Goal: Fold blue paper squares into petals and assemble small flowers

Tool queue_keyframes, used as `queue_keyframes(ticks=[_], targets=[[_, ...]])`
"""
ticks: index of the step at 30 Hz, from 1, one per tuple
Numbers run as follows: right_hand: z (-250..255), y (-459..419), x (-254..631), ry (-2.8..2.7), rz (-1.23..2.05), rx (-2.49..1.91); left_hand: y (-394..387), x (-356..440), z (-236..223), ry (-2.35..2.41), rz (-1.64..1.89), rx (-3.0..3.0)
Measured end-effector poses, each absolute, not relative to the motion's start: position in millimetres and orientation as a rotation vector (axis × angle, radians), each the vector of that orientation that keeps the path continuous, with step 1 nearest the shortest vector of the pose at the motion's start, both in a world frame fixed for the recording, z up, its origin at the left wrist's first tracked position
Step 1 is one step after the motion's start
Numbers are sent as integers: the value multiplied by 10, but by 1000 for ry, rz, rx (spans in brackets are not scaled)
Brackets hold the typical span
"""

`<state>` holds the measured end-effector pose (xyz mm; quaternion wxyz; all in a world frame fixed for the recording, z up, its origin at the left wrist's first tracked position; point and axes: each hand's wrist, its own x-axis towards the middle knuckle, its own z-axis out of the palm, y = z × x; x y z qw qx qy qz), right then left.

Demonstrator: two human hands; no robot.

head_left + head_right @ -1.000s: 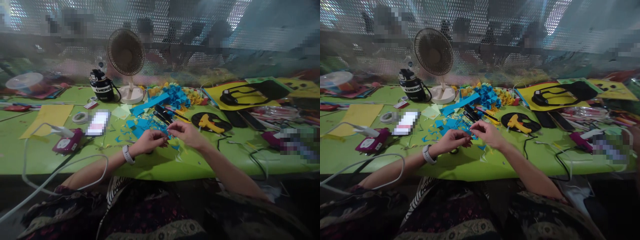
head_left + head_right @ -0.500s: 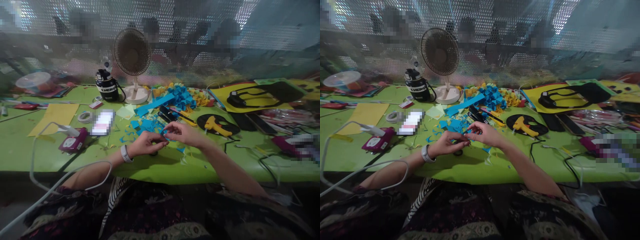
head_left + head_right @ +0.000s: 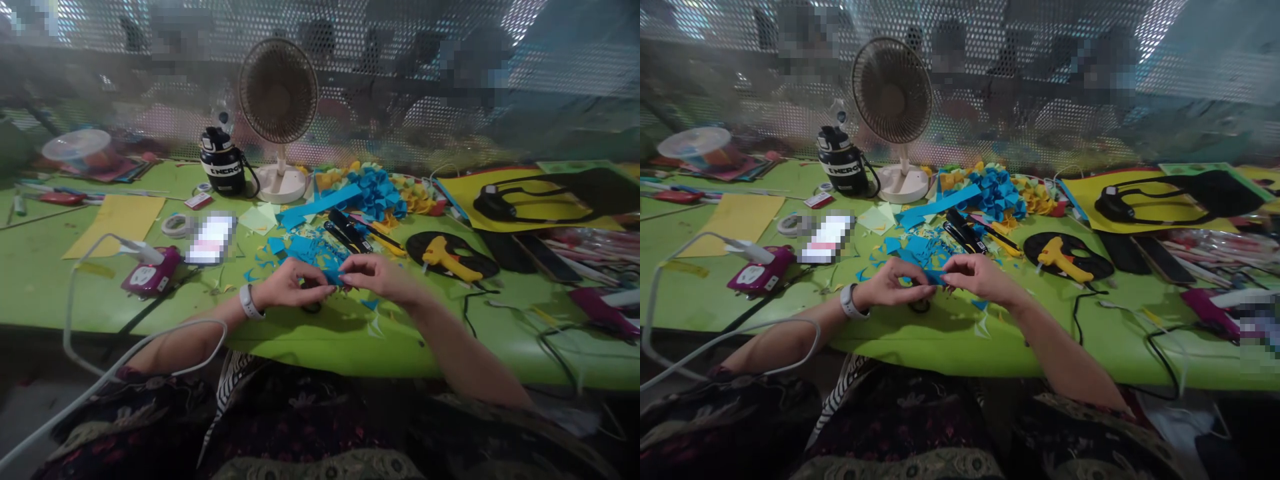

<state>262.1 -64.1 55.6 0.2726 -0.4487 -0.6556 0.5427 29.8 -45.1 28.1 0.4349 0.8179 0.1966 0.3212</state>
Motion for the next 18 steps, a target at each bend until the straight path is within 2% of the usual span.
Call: queue_keyframes(ticks=[5, 9, 18], targets=[[503, -674, 2548, -1602, 1449, -1227, -415, 352, 224, 612, 949, 1595], [398, -694, 2456, -1395, 1296, -1214, -384, 436, 174, 694, 1002, 1237], [297, -734, 2398, -1408, 1271, -1185, -361, 425, 148, 768, 921, 1127]])
